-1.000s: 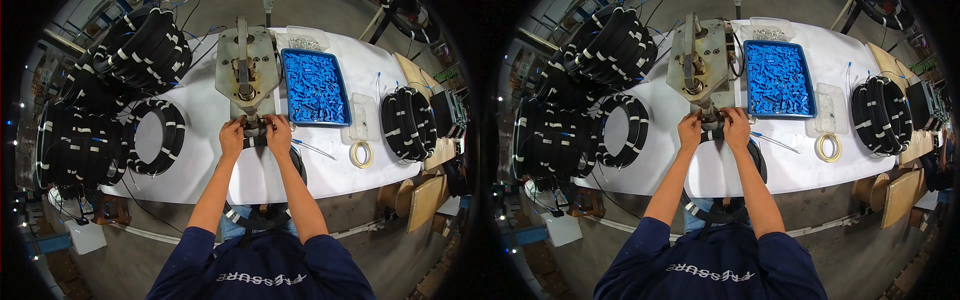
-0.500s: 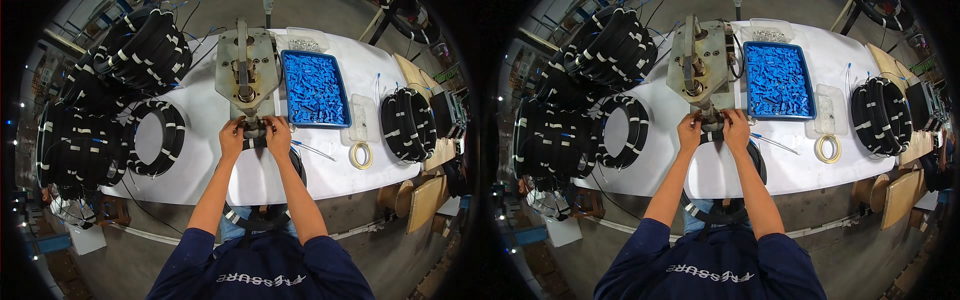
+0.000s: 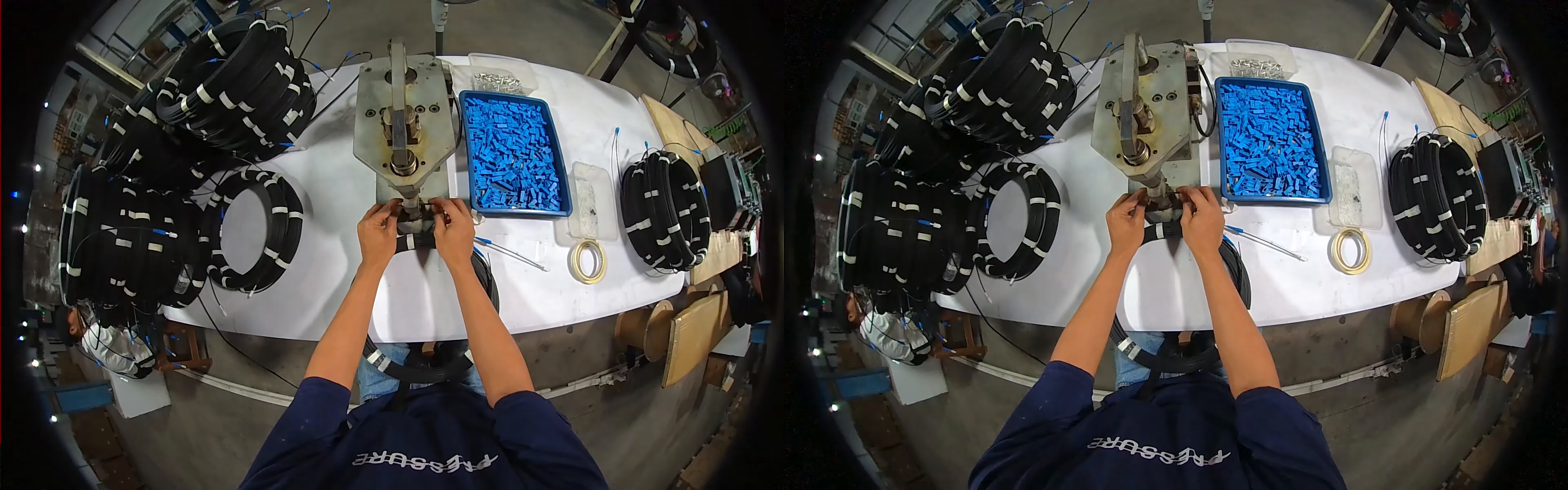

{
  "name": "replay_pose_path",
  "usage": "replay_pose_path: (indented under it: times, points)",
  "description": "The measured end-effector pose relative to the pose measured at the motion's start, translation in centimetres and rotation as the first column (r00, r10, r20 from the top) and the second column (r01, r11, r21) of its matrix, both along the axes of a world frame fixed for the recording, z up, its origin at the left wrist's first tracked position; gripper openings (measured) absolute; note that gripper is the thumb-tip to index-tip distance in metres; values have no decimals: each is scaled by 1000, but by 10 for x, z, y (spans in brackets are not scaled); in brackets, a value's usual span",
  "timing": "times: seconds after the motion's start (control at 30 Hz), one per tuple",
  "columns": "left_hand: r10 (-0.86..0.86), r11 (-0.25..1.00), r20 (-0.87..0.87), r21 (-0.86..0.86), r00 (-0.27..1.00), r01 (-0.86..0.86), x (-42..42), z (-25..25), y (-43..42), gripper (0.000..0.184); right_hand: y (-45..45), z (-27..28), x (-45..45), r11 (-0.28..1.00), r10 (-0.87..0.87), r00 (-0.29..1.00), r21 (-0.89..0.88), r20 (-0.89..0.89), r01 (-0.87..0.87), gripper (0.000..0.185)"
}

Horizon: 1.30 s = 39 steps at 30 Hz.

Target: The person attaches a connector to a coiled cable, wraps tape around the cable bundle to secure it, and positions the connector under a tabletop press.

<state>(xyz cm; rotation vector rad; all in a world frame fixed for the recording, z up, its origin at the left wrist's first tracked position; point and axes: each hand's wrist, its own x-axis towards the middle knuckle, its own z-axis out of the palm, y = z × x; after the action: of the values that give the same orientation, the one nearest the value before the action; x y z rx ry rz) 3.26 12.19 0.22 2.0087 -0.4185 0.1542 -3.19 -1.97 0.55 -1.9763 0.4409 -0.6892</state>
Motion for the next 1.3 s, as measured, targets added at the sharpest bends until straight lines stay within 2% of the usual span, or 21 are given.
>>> replay_pose_path:
  times: [0.1,0.47,0.57,0.7,0.9,0.97,1.17,1.3]
  points:
    - [0,1000,-40,-29,999,-1,-1,1,0,26,0,0,0,1000,2,1000,-6,-1,-2,21]
    - [26,999,-30,48,999,-25,-1,2,-1,28,0,0,0,1000,-5,1000,-24,15,6,20]
    - [14,1000,2,-24,1000,-14,0,-3,-2,28,0,1,0,1000,-3,1000,-15,-6,2,21]
    - [19,1000,-21,10,1000,-19,1,-6,-1,28,1,-1,0,1000,-7,1000,-13,-3,7,21]
    - [5,1000,26,-24,1000,-4,2,-8,0,28,0,-1,0,1000,-6,1000,-12,2,6,21]
    - [20,997,-53,72,998,-16,1,-3,0,29,0,0,0,1000,-6,1000,-11,-4,6,21]
    - [18,1000,-1,-1,1000,-18,3,-14,0,26,-1,-3,1,1000,-1,1000,-9,10,1,22]
    - [22,999,1,33,1000,-22,1,-6,-1,25,-1,-5,1,999,-2,1000,-45,31,3,22]
